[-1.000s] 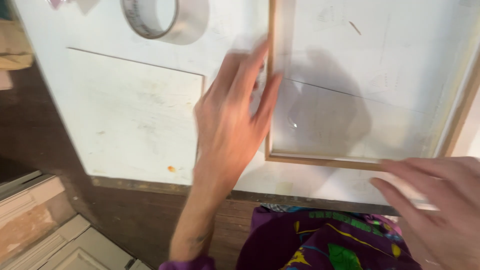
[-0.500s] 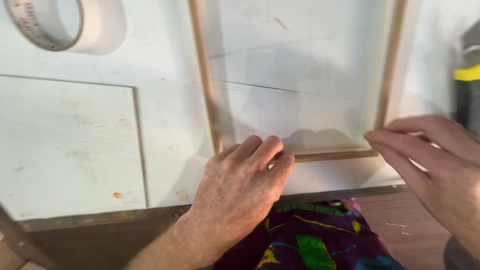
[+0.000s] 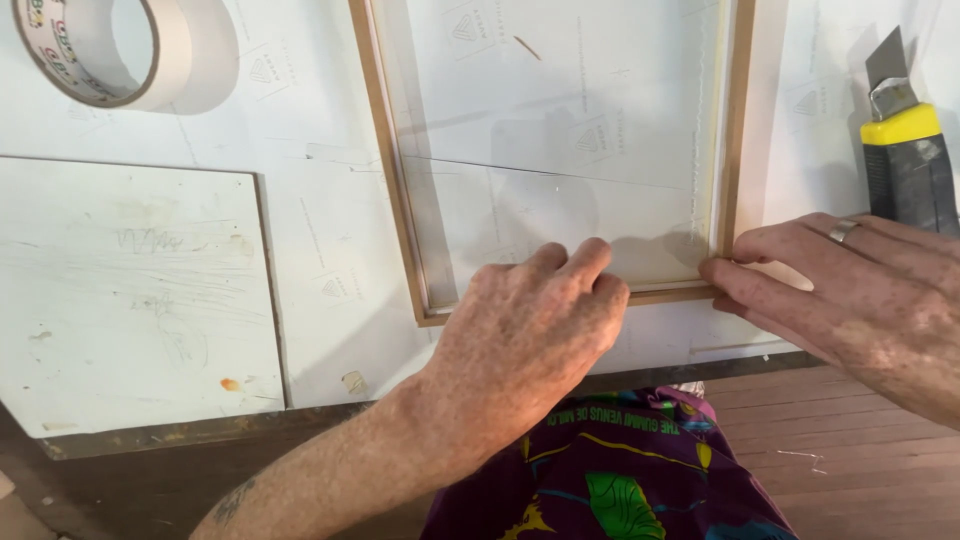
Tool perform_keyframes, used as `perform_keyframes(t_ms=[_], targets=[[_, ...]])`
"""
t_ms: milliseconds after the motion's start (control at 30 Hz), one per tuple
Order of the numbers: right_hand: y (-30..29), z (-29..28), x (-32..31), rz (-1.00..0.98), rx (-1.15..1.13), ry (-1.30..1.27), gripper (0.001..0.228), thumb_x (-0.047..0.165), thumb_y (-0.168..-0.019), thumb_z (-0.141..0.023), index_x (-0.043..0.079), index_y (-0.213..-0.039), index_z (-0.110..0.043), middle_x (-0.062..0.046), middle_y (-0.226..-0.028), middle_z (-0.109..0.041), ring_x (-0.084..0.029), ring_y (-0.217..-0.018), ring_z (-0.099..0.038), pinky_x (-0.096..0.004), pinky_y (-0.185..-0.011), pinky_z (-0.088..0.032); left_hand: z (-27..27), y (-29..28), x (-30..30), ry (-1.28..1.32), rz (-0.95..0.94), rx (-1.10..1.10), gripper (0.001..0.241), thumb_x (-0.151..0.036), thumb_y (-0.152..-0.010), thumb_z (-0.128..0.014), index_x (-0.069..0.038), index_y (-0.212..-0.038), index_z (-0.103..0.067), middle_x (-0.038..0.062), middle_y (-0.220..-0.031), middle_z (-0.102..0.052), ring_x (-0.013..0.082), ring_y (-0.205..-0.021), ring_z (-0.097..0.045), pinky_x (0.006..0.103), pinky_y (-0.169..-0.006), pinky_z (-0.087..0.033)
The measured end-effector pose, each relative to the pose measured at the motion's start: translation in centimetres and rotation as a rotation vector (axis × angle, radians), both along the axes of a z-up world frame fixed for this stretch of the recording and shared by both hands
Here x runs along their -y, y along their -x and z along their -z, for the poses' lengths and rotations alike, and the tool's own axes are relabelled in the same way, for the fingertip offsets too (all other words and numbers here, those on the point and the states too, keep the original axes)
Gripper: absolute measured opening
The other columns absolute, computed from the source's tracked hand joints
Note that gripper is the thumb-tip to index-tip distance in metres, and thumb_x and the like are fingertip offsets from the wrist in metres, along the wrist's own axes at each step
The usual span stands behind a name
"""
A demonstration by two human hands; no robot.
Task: Fitting wooden spacers into the inner edges of a picture frame using a utility knife for trimming.
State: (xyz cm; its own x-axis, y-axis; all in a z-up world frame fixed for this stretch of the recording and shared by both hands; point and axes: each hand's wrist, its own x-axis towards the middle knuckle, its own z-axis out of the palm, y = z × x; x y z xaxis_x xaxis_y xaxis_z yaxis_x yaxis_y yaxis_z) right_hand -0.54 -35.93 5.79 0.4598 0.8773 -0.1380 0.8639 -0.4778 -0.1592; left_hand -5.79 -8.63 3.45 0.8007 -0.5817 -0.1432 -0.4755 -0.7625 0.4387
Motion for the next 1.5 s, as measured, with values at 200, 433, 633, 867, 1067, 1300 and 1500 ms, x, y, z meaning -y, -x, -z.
perform_keyframes(t_ms=[200, 433, 633, 867, 1067, 1300, 1500], targets=[[0.0, -0.6, -0.5, 0.022, -0.026, -0.095, 0.034, 0.020, -0.099, -0.066, 0.008, -0.131, -0.063, -0.001, -0.111, -0.066, -0.017, -0.078, -0.069, -0.033, -0.060, -0.055, -0.5, -0.6, 0.5, -0.025, 0.020, 0.047, 0.035, 0.009, -0.078, -0.079, -0.012, -0.066, -0.053, 0.000, -0.081, -0.052, 0.0125, -0.055, -0.037, 0.0277, -0.035, -0.033], [0.2, -0.1, -0.4, 0.073, 0.014, -0.137, 0.030, 0.021, -0.099, -0.071, 0.013, -0.128, -0.070, 0.002, -0.111, -0.068, -0.014, -0.066, -0.065, -0.030, -0.062, -0.056, -1.3, 0.1, 1.6, -0.231, 0.080, 0.245, 0.036, 0.015, -0.073, -0.076, -0.014, -0.074, -0.054, -0.001, -0.081, -0.040, 0.0089, -0.060, -0.029, 0.0217, -0.036, -0.029], [0.0, 0.3, -0.2, 0.047, 0.047, -0.128, 0.028, 0.026, -0.100, -0.069, 0.014, -0.125, -0.070, 0.003, -0.108, -0.066, -0.015, -0.064, -0.063, -0.029, -0.062, -0.056, -1.6, -0.1, 1.9, -0.216, 0.060, 0.233, 0.035, 0.010, -0.065, -0.079, -0.013, -0.071, -0.054, 0.000, -0.080, -0.043, 0.0108, -0.059, -0.037, 0.0255, -0.037, -0.035], [3.1, 8.8, 4.8, 0.225, -0.734, -0.279, 0.042, -0.009, -0.095, -0.042, -0.012, -0.137, -0.047, -0.009, -0.132, -0.053, -0.019, -0.147, -0.048, -0.038, -0.128, -0.037, -0.5, 1.0, 3.3, -0.067, -0.042, 0.111, 0.017, -0.015, -0.096, -0.082, -0.004, -0.090, -0.071, 0.005, -0.089, -0.058, 0.0098, -0.061, -0.050, 0.0258, -0.043, -0.049], [2.9, 7.4, 2.4, 0.337, -0.325, -0.284, 0.051, -0.001, -0.086, -0.074, 0.006, -0.136, -0.068, -0.005, -0.121, -0.059, -0.023, -0.107, -0.060, -0.029, -0.102, -0.054, -0.1, 0.9, 3.8, -0.100, -0.052, 0.165, 0.039, 0.016, -0.099, -0.072, -0.008, -0.073, -0.055, -0.002, -0.074, -0.042, 0.0083, -0.058, -0.030, 0.0232, -0.040, -0.034], [0.1, 2.0, 1.0, 0.125, -0.154, -0.187, 0.045, 0.023, -0.090, -0.070, 0.012, -0.134, -0.067, 0.000, -0.122, -0.066, -0.016, -0.093, -0.069, -0.031, -0.082, -0.055, -0.8, -0.6, 4.0, -0.241, 0.067, 0.124, 0.014, -0.020, -0.093, -0.084, -0.012, -0.091, -0.072, -0.003, -0.076, -0.060, 0.0030, -0.051, -0.041, 0.0232, -0.041, -0.043], [0.0, 2.4, 1.5, 0.019, 0.126, -0.092, 0.033, 0.042, -0.097, -0.069, 0.025, -0.125, -0.070, 0.007, -0.117, -0.070, -0.012, -0.081, -0.073, -0.027, -0.074, -0.059, -1.2, -0.5, 3.6, -0.179, 0.051, 0.069, 0.032, 0.004, -0.083, -0.081, -0.013, -0.071, -0.058, -0.002, -0.071, -0.048, 0.0088, -0.054, -0.039, 0.0273, -0.043, -0.043]])
